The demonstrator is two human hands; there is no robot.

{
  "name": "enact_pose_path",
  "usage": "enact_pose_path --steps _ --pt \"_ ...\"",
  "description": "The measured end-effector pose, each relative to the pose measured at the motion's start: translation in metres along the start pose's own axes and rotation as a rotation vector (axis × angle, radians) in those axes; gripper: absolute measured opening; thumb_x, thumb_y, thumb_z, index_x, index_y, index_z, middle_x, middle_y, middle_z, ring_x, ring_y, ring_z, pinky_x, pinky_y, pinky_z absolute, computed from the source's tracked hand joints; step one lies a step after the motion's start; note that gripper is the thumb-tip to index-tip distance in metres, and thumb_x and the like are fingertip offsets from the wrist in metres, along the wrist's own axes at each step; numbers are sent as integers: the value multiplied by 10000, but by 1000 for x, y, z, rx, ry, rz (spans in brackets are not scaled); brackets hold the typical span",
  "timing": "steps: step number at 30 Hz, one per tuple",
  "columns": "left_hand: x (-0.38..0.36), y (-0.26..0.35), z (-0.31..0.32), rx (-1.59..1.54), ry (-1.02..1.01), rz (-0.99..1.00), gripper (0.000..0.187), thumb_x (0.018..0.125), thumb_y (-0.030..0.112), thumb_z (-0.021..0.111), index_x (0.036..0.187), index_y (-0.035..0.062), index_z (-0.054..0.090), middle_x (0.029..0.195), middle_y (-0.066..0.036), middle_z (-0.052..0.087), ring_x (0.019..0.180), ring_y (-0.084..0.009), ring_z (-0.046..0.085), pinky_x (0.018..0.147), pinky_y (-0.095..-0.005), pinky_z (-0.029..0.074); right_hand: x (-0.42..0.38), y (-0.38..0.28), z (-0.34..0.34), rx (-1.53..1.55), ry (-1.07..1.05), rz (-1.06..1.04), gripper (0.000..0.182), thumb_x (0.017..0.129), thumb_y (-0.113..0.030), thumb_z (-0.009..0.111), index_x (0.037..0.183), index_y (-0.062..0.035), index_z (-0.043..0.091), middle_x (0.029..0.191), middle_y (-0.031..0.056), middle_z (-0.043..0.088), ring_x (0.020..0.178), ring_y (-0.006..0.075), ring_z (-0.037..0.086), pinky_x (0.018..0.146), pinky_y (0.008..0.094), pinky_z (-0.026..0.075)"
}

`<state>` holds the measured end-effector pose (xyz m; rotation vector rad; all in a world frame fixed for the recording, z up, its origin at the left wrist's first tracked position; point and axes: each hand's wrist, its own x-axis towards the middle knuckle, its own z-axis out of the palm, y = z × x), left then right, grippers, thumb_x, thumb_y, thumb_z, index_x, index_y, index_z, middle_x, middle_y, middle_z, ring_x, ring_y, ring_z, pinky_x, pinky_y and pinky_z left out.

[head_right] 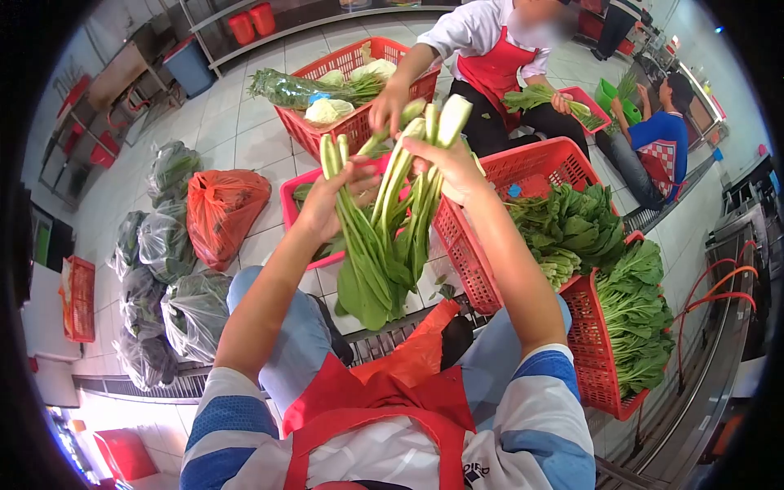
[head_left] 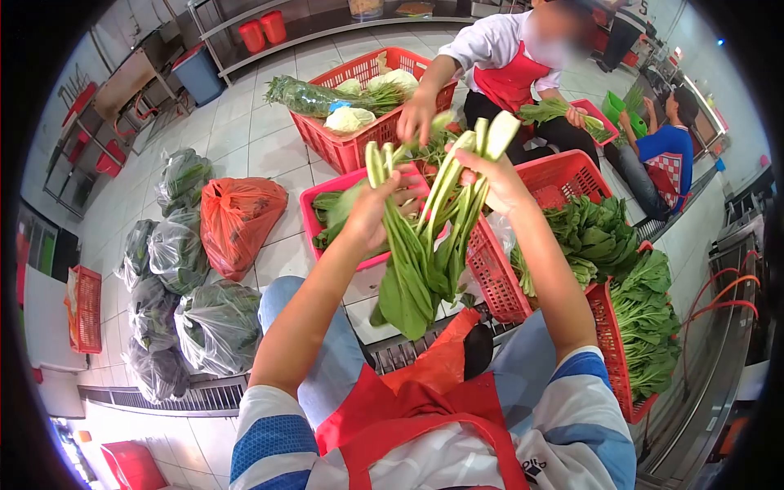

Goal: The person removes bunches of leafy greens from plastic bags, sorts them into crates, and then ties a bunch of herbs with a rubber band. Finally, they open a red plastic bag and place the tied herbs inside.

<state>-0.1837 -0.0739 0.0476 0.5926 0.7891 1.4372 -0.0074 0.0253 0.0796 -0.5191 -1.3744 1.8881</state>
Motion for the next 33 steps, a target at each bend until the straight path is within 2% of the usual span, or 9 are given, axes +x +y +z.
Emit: enact_pose_path --steps 1,5,8,13,17,20,23,27,33 --pt "1 3 -5 76 97 10 282 891 201 448 1110 23 457 812 -27 507 637 -87 500 570 -223 445 -2 0 -8 29 34 -15 342 772 -138 630 1054 22 522 794 14 547 569 44 446 509 181 380" --pt "-2 23 -14 164 -2 29 197 849 163 426 1001 48 474 692 17 383 437 -14 281 371 -171 211 -15 -8 -38 139 42 -23 379 788 -195 621 1090 -18 477 934 71 559 786 126 534 727 291 469" --pt "-4 24 -18 -72 -197 -140 147 824 200 406 888 72 434 727 4 394 440 -21 281 373 -171 219 -20 -19 -39 315 108 -118 278 796 -224 615 978 -55 491 884 75 550 918 237 559 820 386 454" --pt "-5 16 -6 -281 -525 -263 152 813 231 404 865 88 403 807 -60 402 477 -66 318 407 -178 289 -21 -21 -24 42 121 -150 287 747 -155 652 949 -55 475 722 34 525 564 132 530 547 311 477" --pt "0 -2 8 -141 -456 -256 242 826 256 415 927 37 438 821 -41 436 556 -79 360 496 -200 349 -28 -5 36 -250 138 -197 383 625 -33 736 926 3 503 717 49 561 495 96 502 446 205 394" --pt "-8 -3 28 45 -256 -197 233 869 209 394 962 8 468 839 -42 502 653 -92 445 557 -243 373 -22 11 33 -205 140 -149 287 672 -28 701 892 5 519 725 45 563 521 84 519 440 200 397" --pt "2 -7 23 146 -79 0 189 874 182 423 969 26 474 817 -38 513 637 -80 459 539 -229 361 -17 9 20 -169 239 -206 279 686 -23 680 915 8 523 777 62 575 669 131 590 556 231 454" --pt "5 -2 8 447 -265 43 159 867 192 479 946 55 489 738 18 482 539 -50 414 491 -187 326 -19 5 6 -180 234 -197 269 698 -20 658 926 13 520 831 86 587 734 152 603 623 252 468" --pt "5 -14 6 584 -143 -33 193 873 240 479 981 80 477 744 35 479 601 -54 442 492 -194 348 -25 9 3 -193 116 -44 306 662 26 663 929 5 516 832 62 577 717 152 585 639 270 488"
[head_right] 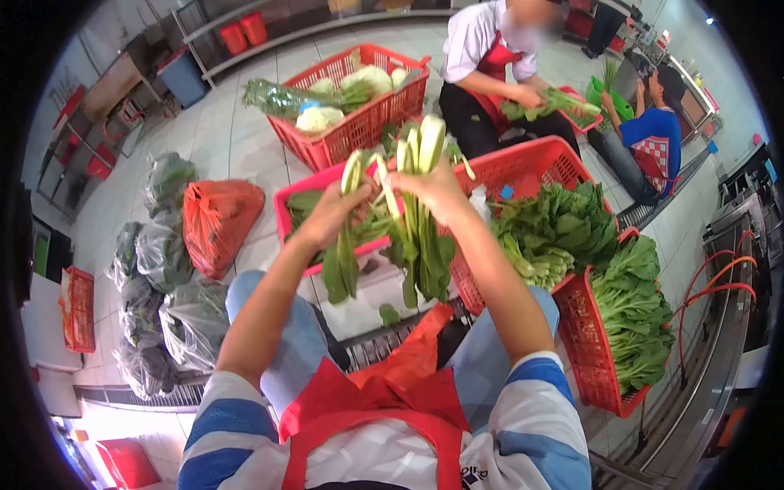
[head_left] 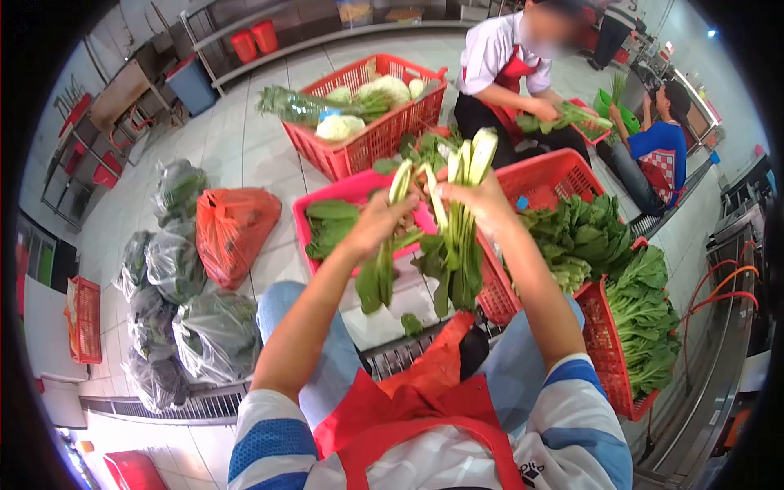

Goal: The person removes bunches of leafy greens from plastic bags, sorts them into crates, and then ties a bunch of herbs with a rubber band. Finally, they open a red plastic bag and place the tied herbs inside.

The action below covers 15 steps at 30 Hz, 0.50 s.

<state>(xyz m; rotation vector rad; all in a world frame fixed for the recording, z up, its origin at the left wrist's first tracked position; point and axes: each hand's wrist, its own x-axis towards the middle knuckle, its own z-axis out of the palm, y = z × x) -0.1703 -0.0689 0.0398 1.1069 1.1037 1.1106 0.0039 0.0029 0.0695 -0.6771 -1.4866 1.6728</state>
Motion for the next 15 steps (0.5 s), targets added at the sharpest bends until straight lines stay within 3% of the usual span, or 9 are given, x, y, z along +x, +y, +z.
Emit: enact_pose_path --steps 1,6,9,11,13,15 --pt "-4 7 6 31 1 5 227 881 257 463 1024 81 472 813 14 504 667 -73 482 536 -205 387 3 8 4 15 27 -93 285 659 28 666 905 -1 527 816 56 578 710 153 586 627 269 489" --pt "-1 2 20 -125 16 -40 304 903 252 411 1156 83 423 975 -20 511 811 -92 488 617 -257 413 5 23 8 52 92 -65 266 664 12 679 891 5 540 762 63 583 652 148 579 592 261 473" --pt "5 -2 12 109 46 3 301 908 252 403 1156 82 425 955 -13 514 821 -93 474 644 -259 398 5 21 10 81 61 -88 276 666 4 693 892 6 535 780 66 583 637 140 574 556 251 465" --pt "7 -5 7 125 31 50 290 908 258 401 1135 80 435 914 -6 516 798 -94 471 651 -247 384 7 25 9 83 64 -118 285 656 3 709 879 5 531 780 62 578 618 131 568 527 246 460" --pt "9 -10 -1 122 -38 36 276 903 246 423 1115 72 446 891 -3 519 788 -92 467 636 -243 379 8 25 4 10 71 -57 338 636 13 723 911 -9 528 837 34 559 727 109 561 638 251 478" --pt "10 -12 -5 57 -45 6 266 899 237 435 1101 64 457 893 -7 524 792 -92 475 650 -248 388 8 17 -2 -43 75 -68 293 645 9 709 883 8 539 770 39 571 672 113 567 597 247 469"
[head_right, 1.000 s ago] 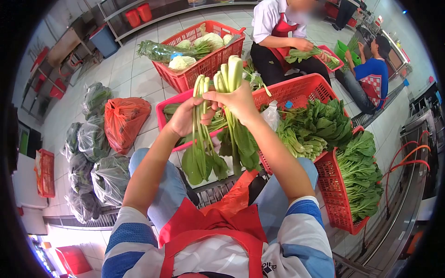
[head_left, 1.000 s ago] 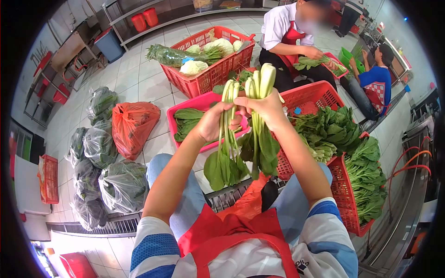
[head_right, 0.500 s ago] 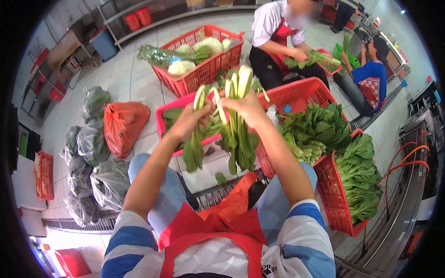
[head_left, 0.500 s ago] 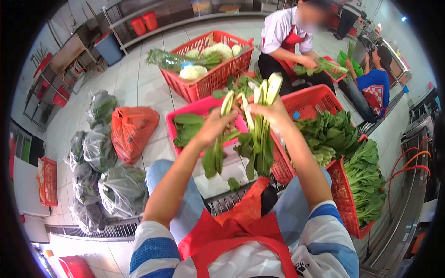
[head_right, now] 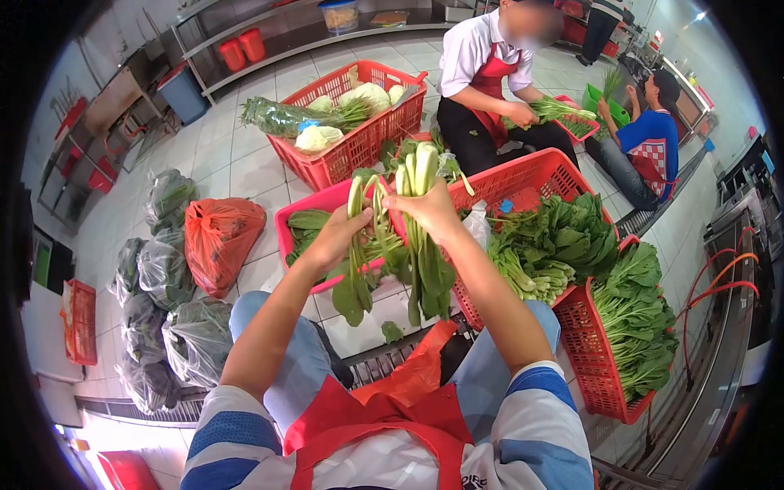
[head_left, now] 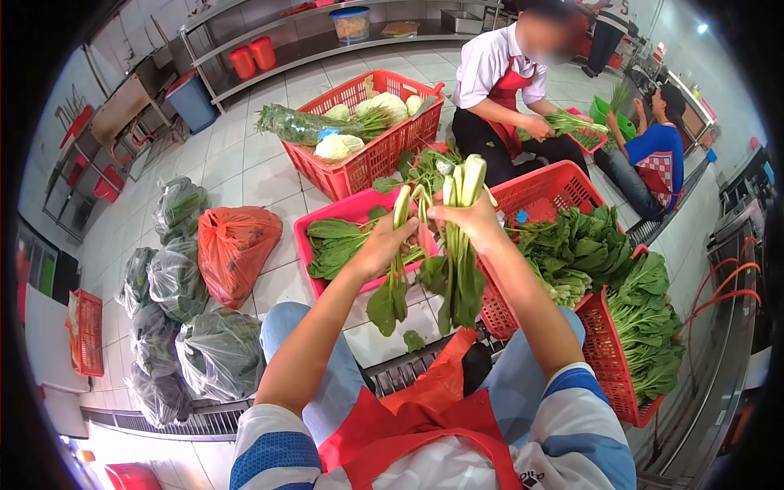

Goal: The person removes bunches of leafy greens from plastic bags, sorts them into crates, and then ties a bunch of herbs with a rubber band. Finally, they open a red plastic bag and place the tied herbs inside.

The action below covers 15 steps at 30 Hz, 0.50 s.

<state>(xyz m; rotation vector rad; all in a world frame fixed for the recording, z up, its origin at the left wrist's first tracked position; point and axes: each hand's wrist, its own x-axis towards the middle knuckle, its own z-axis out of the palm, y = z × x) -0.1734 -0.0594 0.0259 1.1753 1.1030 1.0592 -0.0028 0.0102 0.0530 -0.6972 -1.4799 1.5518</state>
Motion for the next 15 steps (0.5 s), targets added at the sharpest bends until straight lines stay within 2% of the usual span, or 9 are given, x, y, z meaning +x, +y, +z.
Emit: enact_pose_path --steps 2,5,10,12,14,15 --pt "-2 2 0 -69 -7 -31 257 896 228 448 1086 57 468 894 -10 529 796 -93 483 664 -254 398 1 -9 -4 -13 -14 62 250 656 12 694 855 19 544 721 54 574 619 125 568 562 247 460" --pt "-12 19 9 -233 39 -22 251 883 198 475 1067 28 489 927 -29 547 842 -109 523 753 -287 434 -4 -18 0 18 -51 40 217 666 26 663 849 26 546 715 67 578 571 128 552 519 241 441" --pt "-9 11 9 -96 24 137 254 883 165 465 1079 6 492 942 -54 561 846 -124 544 767 -283 435 -6 -18 7 78 -36 31 213 658 51 623 833 -6 516 711 41 551 540 120 526 498 234 430" --pt "-5 12 6 42 351 379 241 885 133 435 1072 -9 492 929 -66 568 851 -136 564 745 -271 447 -2 -19 -2 57 -37 56 211 635 43 613 809 -16 512 701 36 537 526 120 515 480 239 426" --pt "-5 19 -4 31 353 400 239 875 88 403 1072 -19 487 922 -76 571 838 -143 582 700 -246 459 0 -22 -12 17 -69 19 271 653 19 603 914 25 530 698 52 545 552 118 523 494 228 424" --pt "-5 22 -8 -49 386 422 239 866 75 402 1068 -19 489 910 -80 574 805 -143 585 685 -238 460 -1 -29 -16 3 -75 40 264 662 16 596 916 32 528 700 55 551 557 118 526 498 229 431"
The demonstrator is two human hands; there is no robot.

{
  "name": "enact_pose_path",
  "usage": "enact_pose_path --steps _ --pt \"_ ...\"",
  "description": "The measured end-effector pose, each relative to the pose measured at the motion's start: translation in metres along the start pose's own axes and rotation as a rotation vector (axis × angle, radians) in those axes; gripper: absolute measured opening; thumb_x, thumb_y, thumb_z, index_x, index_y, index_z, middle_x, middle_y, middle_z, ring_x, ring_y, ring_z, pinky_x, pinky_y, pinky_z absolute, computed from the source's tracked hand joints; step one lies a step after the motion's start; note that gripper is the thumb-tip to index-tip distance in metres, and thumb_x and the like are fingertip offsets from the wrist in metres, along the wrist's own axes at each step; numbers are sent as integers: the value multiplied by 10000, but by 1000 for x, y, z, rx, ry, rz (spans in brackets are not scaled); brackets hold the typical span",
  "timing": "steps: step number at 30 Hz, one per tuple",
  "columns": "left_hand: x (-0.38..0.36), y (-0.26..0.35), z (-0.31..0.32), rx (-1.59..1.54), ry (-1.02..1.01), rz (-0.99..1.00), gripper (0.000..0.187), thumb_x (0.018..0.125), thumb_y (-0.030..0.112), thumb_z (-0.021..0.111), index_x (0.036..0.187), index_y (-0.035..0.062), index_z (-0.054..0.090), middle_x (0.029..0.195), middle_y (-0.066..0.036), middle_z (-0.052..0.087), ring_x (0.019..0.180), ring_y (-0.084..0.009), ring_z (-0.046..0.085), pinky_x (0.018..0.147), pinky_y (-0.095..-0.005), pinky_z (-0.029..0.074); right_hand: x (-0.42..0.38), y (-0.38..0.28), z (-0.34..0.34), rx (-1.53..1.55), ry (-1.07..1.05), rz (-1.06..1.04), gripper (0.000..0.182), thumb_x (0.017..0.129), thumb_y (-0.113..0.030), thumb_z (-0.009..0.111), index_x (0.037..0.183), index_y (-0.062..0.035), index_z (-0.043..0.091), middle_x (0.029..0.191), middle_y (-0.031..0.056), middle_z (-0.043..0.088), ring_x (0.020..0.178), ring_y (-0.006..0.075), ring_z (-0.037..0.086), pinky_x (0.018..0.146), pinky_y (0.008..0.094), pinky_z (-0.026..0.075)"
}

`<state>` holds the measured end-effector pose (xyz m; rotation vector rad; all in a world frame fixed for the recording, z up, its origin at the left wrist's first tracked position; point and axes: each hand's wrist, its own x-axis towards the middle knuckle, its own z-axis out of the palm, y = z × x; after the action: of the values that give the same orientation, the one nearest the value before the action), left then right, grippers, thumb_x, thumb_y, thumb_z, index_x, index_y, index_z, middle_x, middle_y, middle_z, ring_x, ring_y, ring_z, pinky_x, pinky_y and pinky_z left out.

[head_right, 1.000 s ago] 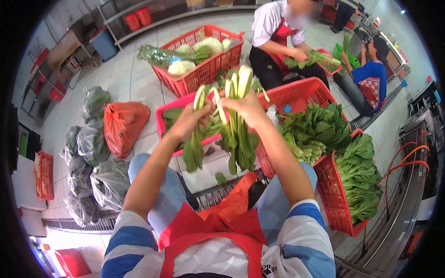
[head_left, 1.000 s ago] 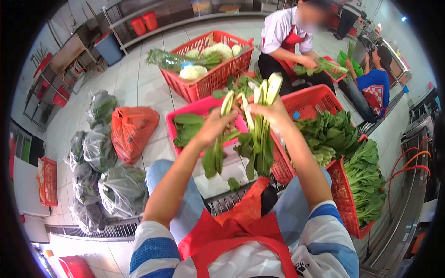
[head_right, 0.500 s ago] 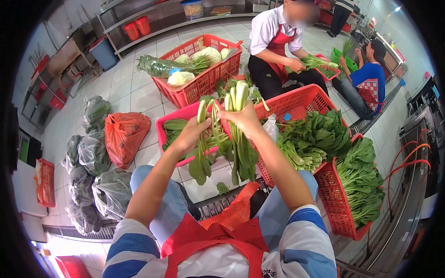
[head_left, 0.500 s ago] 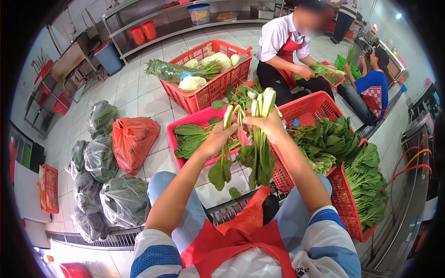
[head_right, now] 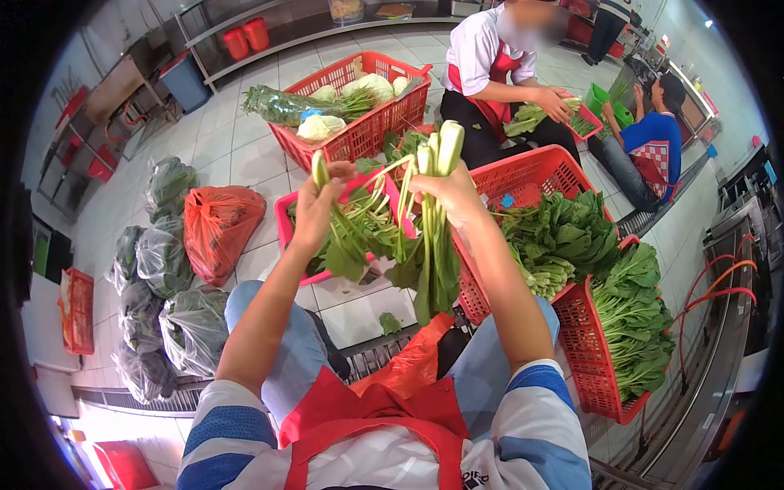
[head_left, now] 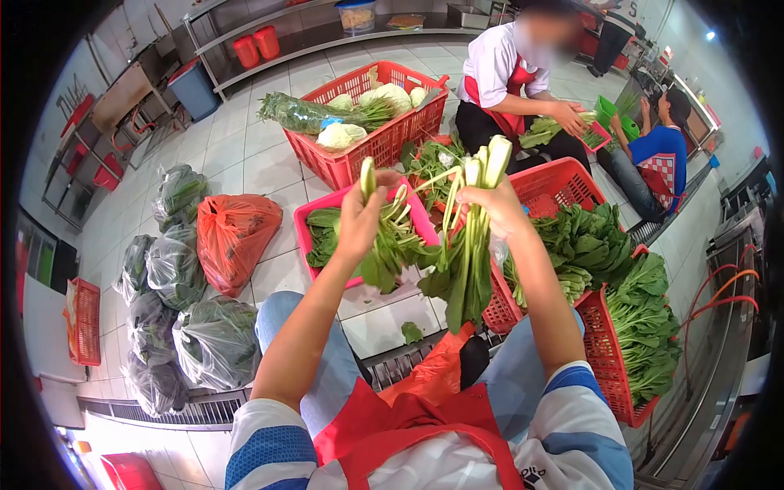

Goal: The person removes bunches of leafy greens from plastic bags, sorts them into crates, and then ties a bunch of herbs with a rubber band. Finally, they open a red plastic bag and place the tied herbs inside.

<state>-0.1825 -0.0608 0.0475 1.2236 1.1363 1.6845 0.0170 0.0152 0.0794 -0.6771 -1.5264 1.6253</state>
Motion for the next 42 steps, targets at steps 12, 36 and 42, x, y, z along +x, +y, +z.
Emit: enact_pose_path --steps 12,36,42 --pt "-9 14 -2 210 -64 -1 218 829 124 530 1006 3 572 864 -25 582 769 -68 506 695 -223 407 -9 -21 -23 -27 -58 -39 260 653 18 624 900 33 545 714 62 564 548 116 539 475 223 442" --pt "-8 26 -65 177 -608 -552 285 888 290 462 1019 60 569 612 72 404 448 2 277 393 -168 212 13 -29 -26 -458 47 30 266 610 34 626 855 2 529 706 34 554 549 117 543 479 235 442" --pt "-14 42 -64 -324 -423 -639 371 908 284 413 1208 66 425 1032 -44 591 446 7 209 409 -135 213 106 5 -48 -877 503 -131 340 570 -264 759 700 13 610 564 83 604 493 132 580 494 263 443"
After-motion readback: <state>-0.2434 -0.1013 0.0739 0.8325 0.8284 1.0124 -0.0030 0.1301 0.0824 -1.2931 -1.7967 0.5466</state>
